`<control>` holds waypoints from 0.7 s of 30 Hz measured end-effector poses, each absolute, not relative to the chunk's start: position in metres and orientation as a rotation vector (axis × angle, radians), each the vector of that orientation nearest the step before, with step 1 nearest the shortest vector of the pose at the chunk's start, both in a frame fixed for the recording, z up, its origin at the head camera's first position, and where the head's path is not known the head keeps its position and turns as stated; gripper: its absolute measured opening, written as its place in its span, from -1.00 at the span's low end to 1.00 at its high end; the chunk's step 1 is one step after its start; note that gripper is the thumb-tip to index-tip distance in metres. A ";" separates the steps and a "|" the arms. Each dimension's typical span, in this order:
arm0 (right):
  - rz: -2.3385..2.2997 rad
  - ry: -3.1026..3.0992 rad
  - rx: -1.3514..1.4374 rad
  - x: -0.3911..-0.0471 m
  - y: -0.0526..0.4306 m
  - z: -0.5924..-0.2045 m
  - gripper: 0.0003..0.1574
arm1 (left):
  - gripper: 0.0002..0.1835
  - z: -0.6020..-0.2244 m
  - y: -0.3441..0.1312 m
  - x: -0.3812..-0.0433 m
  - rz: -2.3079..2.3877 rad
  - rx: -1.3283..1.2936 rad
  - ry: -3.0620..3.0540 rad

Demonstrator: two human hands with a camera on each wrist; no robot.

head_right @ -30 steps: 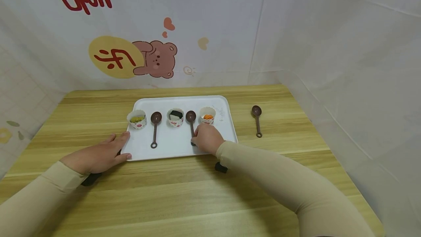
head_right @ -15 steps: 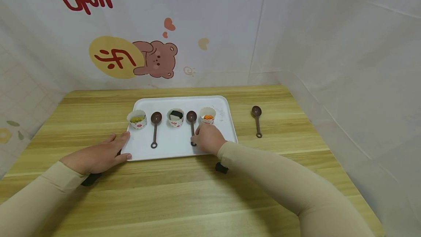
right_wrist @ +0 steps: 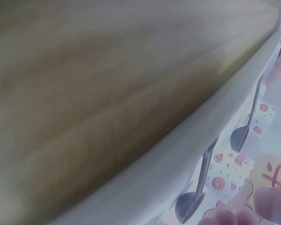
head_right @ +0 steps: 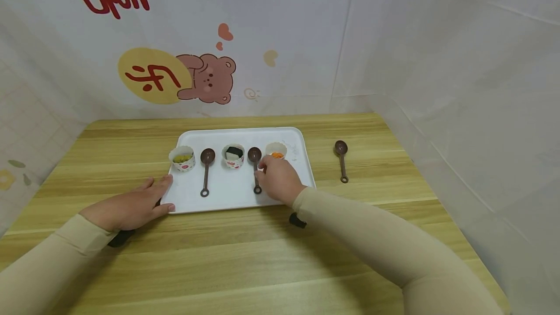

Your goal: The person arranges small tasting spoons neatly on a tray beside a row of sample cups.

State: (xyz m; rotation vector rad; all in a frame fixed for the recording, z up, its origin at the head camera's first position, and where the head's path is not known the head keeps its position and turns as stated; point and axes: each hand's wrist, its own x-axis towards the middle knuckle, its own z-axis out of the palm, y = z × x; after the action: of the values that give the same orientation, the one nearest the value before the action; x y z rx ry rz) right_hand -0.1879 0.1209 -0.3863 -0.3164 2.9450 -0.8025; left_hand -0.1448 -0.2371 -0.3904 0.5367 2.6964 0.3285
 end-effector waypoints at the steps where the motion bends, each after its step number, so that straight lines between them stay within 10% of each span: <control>1: -0.808 2.961 -0.331 -0.188 0.122 -0.386 -0.82 | 0.01 -0.390 -0.237 -0.145 0.331 0.539 2.699; 21: -0.767 3.125 -0.406 -0.198 0.142 -0.378 -0.60 | 0.00 -0.391 -0.237 -0.145 0.334 0.534 2.701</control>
State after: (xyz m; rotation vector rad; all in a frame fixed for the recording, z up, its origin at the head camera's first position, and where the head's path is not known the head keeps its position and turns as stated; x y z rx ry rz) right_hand -0.1976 0.1419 -0.3779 -0.4062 3.1246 -0.7673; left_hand -0.1451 -0.2366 -0.3912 0.5344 2.7011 0.3339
